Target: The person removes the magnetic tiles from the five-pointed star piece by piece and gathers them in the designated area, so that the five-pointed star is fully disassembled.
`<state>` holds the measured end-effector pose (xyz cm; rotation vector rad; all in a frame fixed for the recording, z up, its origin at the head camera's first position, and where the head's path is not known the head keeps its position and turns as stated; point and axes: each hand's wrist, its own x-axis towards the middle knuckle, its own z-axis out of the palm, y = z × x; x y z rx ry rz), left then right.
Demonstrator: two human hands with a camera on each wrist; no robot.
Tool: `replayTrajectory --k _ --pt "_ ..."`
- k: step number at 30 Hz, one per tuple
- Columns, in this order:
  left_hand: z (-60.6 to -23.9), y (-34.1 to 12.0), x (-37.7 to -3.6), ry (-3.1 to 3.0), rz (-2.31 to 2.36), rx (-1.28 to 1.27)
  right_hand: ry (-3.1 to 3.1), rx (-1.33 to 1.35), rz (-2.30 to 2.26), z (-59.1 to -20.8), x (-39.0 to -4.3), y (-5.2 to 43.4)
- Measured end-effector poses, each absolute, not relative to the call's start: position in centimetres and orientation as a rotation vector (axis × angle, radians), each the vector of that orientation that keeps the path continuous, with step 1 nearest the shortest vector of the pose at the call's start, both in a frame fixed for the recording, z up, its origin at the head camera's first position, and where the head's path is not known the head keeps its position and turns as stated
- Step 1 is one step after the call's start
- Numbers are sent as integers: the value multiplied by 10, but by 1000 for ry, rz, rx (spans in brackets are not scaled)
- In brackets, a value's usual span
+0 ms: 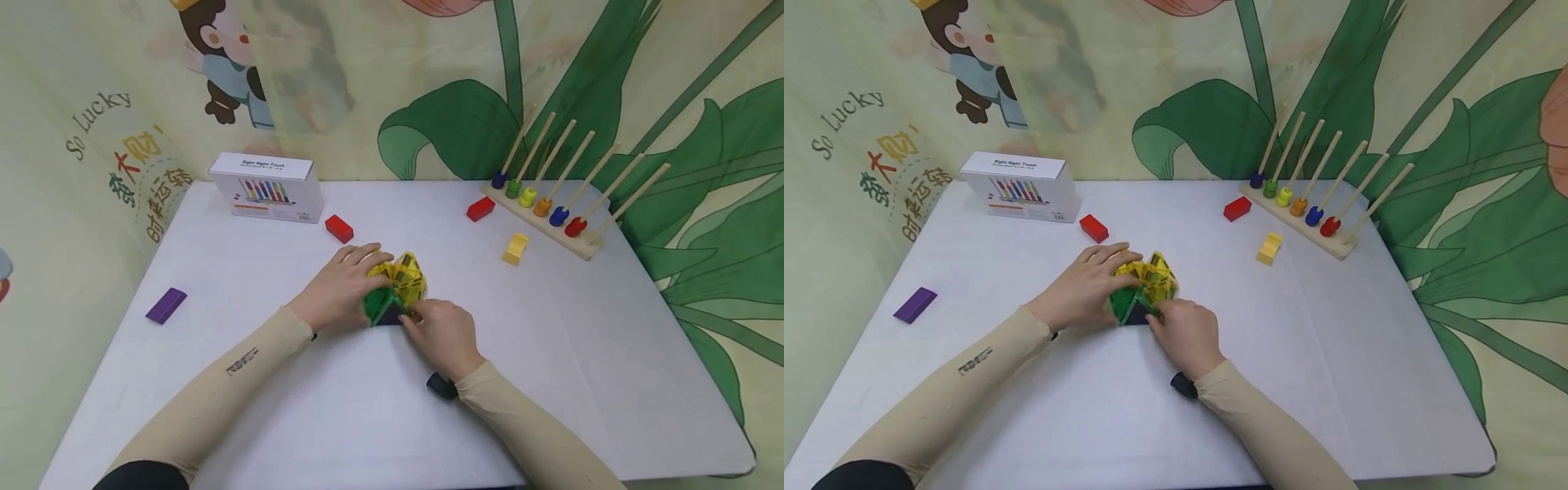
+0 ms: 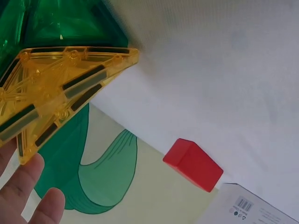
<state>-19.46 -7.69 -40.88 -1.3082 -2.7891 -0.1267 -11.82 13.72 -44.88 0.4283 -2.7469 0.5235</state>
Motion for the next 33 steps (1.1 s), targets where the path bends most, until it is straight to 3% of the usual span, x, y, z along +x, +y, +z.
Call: replayTrajectory --k 33 --pt "-417 -74 -197 -2753 -54 -1293 -2692 513 596 -450 -121 135"
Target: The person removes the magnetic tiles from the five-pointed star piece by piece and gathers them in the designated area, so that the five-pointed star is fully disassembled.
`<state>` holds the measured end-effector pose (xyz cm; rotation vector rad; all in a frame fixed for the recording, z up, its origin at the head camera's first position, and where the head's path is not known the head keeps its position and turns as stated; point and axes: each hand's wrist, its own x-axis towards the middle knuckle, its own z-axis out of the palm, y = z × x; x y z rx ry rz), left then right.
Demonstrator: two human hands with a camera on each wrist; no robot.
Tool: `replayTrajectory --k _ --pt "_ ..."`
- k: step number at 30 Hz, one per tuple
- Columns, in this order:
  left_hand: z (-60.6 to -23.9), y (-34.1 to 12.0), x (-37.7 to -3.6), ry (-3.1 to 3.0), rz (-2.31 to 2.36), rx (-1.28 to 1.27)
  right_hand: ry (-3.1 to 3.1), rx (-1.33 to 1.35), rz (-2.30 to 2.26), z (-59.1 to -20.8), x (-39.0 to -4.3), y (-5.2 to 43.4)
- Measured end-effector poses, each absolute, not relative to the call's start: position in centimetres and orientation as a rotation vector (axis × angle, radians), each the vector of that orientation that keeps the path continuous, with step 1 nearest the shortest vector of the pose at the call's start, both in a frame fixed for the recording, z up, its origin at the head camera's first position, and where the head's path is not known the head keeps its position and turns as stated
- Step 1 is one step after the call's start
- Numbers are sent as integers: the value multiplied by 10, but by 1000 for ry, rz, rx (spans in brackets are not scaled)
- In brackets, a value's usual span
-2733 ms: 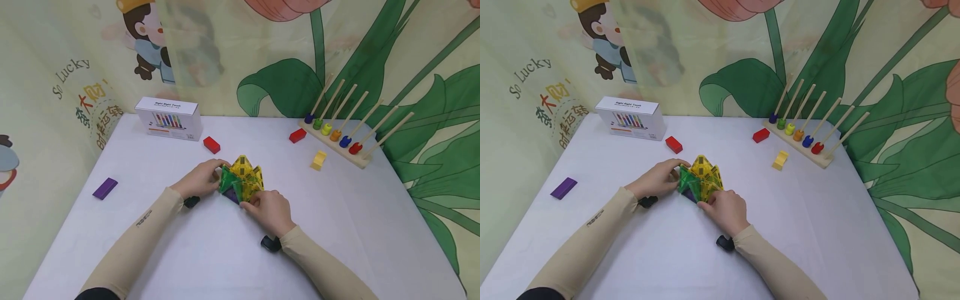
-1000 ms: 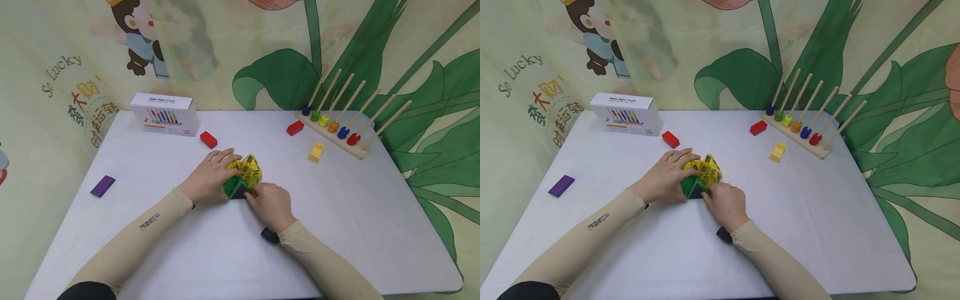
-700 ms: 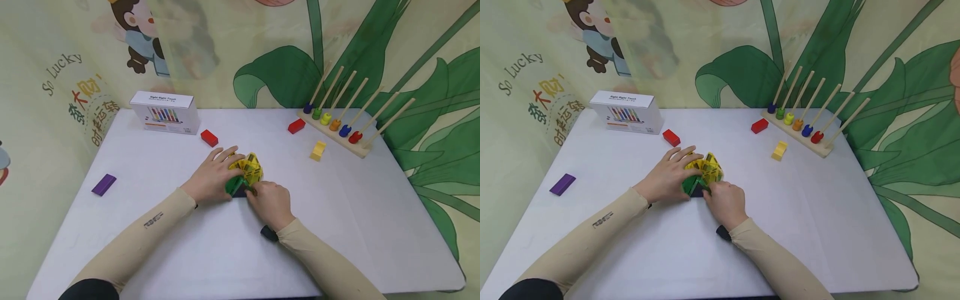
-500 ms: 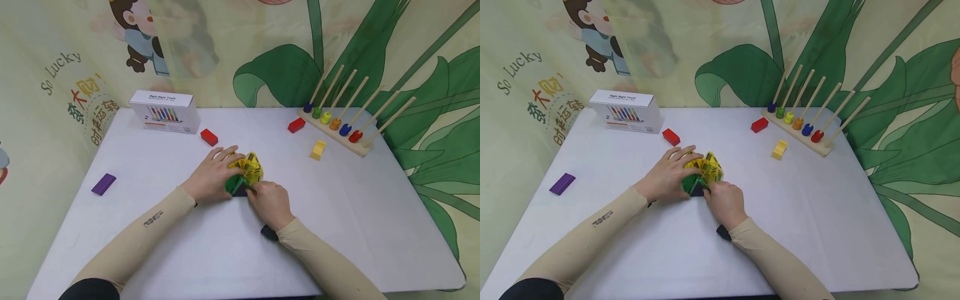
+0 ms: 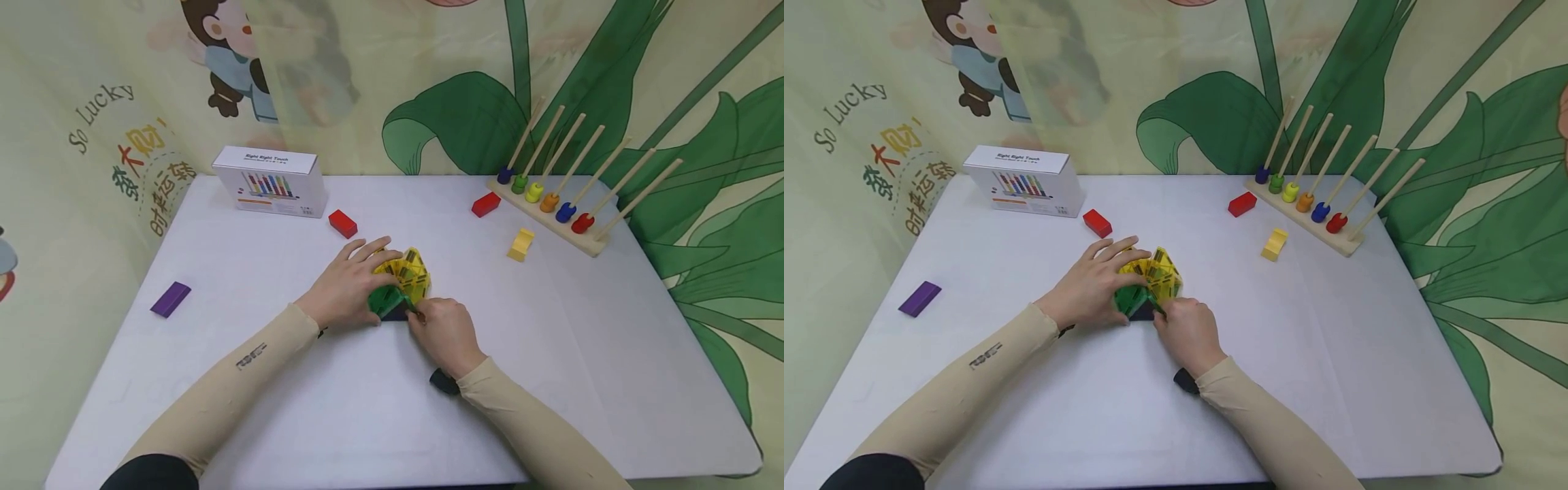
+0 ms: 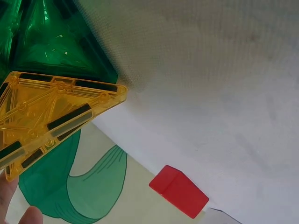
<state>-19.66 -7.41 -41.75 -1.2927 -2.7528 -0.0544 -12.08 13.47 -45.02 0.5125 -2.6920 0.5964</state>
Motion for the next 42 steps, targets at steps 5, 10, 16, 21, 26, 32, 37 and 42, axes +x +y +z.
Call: replayTrajectory --k 5,10,16,21,26,32,37,42 --pt "-419 -74 -197 -2761 -55 -1289 -2716 519 629 -451 -120 140" --pt "-419 -74 -197 -2769 -66 -1276 -2714 540 685 -454 -118 146" --pt "-421 -74 -196 -2764 -78 -1265 -2732 525 819 -456 -113 166" --pt "-420 -76 -194 -2776 -109 -1274 -2893 389 880 -455 -112 198" --pt "-419 -79 -193 -2784 -154 -1279 -3060 138 898 -459 -115 236" --pt "-420 -79 -195 -2787 -172 -1274 -3130 -90 803 -455 -123 267" --pt "-419 -78 -196 -2789 -179 -1272 -3110 -180 678 -449 -126 266" --pt "-419 -77 -197 -2785 -178 -1277 -2948 -124 640 -445 -125 247"
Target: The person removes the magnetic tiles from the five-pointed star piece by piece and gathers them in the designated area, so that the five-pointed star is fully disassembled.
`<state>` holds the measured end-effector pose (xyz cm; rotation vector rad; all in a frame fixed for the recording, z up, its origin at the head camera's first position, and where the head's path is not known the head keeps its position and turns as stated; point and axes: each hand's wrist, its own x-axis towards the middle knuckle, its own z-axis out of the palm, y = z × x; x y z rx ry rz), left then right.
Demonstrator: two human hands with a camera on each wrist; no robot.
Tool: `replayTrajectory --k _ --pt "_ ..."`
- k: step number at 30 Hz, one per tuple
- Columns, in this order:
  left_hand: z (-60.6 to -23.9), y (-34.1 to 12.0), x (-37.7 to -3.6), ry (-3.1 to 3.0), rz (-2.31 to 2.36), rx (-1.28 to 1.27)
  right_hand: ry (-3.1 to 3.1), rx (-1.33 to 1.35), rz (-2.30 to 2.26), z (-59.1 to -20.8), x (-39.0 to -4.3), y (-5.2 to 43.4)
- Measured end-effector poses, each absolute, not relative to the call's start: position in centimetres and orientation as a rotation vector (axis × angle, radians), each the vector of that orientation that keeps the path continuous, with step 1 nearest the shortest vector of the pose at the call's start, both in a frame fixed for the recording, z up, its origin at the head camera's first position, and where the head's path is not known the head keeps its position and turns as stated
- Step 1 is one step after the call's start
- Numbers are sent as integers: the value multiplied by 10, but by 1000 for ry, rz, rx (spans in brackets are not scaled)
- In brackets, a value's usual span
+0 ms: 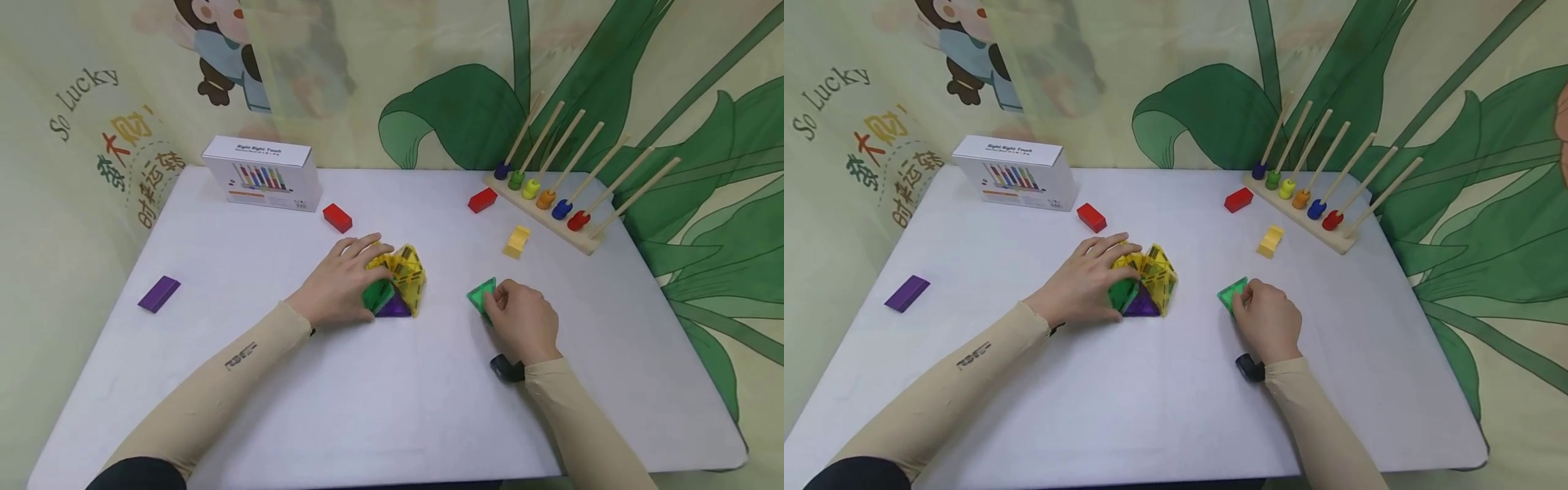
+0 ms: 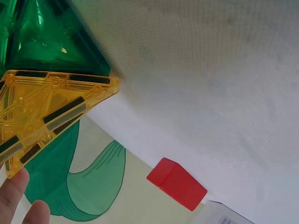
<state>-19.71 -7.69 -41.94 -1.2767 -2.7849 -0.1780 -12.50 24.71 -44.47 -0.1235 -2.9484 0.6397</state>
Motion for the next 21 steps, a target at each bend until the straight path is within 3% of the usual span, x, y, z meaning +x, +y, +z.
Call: replayTrajectory --k 10,21 --pt "-420 -77 -198 -2769 -170 -1270 -2928 389 1112 -432 -124 166" --pt "-423 -84 -199 -2687 -187 -1302 -2888 287 1206 -444 -134 110"
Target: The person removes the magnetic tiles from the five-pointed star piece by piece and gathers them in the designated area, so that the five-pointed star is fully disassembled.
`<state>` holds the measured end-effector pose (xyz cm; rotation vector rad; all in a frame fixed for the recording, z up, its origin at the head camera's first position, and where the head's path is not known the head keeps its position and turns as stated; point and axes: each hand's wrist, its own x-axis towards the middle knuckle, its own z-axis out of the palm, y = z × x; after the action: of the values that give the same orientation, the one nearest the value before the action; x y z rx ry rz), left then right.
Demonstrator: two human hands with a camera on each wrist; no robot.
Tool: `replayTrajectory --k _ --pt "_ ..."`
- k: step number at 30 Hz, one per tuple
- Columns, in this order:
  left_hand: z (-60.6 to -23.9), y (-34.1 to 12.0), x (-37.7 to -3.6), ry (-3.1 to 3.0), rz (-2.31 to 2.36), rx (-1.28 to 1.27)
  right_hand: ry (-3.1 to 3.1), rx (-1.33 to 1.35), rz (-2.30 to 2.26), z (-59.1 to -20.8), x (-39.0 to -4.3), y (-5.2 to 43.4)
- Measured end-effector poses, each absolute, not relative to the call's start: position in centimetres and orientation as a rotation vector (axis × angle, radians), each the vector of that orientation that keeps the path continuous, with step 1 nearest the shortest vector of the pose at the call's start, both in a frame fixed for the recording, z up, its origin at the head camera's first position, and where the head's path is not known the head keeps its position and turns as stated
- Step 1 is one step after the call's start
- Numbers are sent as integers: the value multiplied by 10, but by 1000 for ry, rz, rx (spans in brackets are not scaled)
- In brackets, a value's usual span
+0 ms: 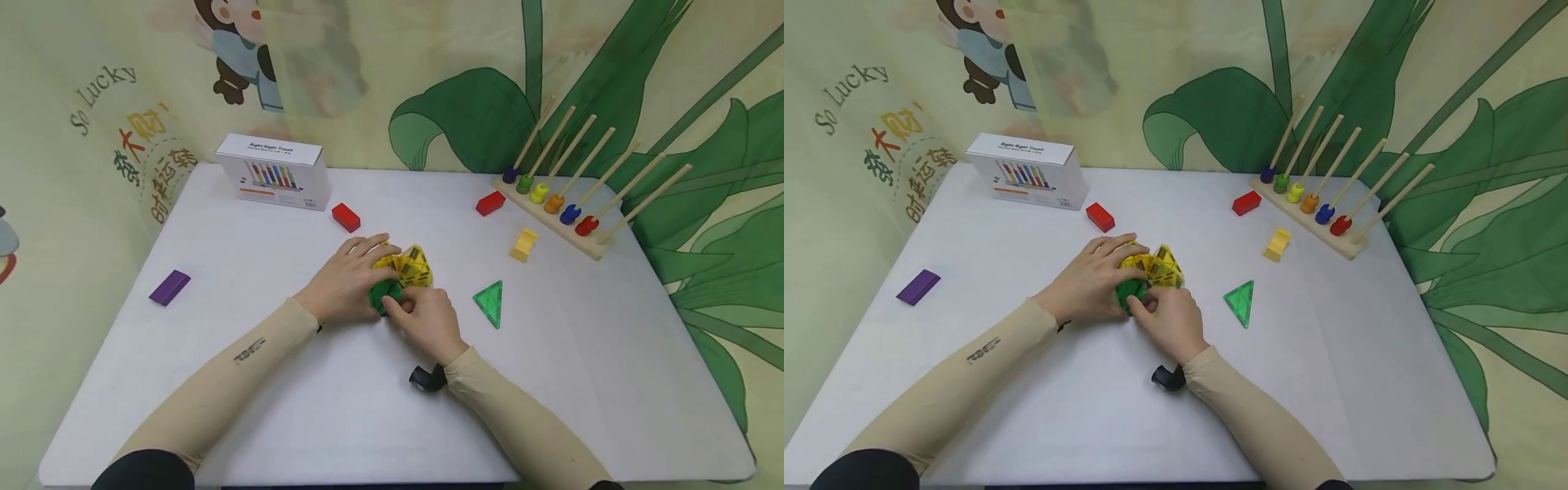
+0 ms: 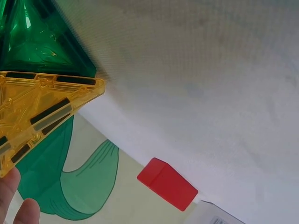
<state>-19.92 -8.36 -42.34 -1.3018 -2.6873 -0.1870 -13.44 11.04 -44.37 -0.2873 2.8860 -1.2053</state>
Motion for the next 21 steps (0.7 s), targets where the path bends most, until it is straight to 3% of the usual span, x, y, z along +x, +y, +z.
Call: replayTrajectory --k 21 --pt "-426 -83 -199 -2666 -187 -1296 2733 -174 -1315 -445 -122 133"
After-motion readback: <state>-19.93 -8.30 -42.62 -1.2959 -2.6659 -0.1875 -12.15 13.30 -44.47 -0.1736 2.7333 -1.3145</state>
